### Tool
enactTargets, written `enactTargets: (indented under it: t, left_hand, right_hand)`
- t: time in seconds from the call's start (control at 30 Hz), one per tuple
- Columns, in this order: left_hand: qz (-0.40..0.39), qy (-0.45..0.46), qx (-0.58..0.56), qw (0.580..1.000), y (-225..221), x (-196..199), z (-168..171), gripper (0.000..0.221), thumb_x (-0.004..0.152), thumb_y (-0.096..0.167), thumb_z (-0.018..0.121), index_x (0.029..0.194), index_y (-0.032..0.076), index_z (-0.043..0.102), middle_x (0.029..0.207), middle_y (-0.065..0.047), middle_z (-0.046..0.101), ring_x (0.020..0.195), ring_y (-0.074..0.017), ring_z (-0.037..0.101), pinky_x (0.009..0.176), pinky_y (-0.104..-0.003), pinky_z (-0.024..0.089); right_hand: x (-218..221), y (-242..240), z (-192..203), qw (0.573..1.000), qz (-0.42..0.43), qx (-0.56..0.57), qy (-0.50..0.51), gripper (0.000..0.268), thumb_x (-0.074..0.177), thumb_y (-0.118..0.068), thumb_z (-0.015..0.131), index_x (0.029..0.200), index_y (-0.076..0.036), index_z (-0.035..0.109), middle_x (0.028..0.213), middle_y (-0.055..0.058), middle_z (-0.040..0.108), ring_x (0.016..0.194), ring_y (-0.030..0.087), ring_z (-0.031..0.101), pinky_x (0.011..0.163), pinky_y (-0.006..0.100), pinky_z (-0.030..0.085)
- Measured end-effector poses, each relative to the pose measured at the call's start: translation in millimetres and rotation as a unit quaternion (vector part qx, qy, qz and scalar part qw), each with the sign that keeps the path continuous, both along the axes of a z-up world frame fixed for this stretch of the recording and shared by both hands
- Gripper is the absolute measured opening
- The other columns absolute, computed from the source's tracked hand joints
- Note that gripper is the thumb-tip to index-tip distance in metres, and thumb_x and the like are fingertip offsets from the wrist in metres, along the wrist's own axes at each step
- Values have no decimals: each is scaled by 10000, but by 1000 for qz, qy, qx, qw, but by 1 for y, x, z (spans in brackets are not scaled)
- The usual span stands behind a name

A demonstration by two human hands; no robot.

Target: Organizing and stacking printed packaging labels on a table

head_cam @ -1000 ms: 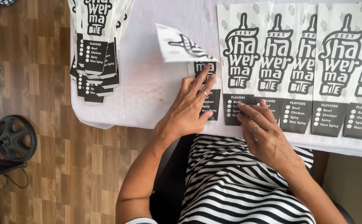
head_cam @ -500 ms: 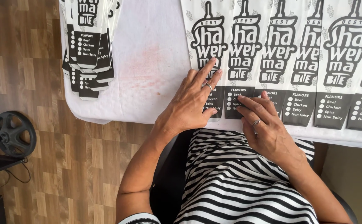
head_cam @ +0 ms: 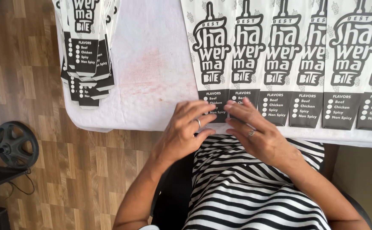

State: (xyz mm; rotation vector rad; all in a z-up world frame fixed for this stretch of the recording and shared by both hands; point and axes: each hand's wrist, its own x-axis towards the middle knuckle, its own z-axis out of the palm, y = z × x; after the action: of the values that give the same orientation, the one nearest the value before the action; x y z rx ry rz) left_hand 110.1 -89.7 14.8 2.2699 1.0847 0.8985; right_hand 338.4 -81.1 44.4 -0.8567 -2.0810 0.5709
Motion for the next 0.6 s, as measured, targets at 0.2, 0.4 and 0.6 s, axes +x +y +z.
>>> enactTargets:
  t: [0.2,0.4,0.6]
  left_hand:
    - [70,-19,23,997,-12,3,10,231,832,110,851,1040,58,763,1210,-91,738,1192,-299,677,1056,-464,495]
    - [79,-57,36,995,-11,5,3,142,863,82,822,994,48,782,1178,-99,762,1145,-297,713,1028,-445,544]
    - [123,-87,55,987,-13,18,5,92,867,16,807,943,4,758,1119,-117,764,1102,-320,724,996,-457,550]
  right_hand:
    - [-10,5,-13,998,45,32,0,123,883,18,744,983,87,728,1220,219,723,1132,387,715,1114,541,465]
    - [-12,6,-7,998,38,40,9,57,881,65,737,910,109,714,1148,232,733,1077,393,728,1078,544,488]
    - [-15,7,-16,999,16,46,-1,56,864,42,754,871,85,719,1134,196,743,1071,354,731,1124,551,457]
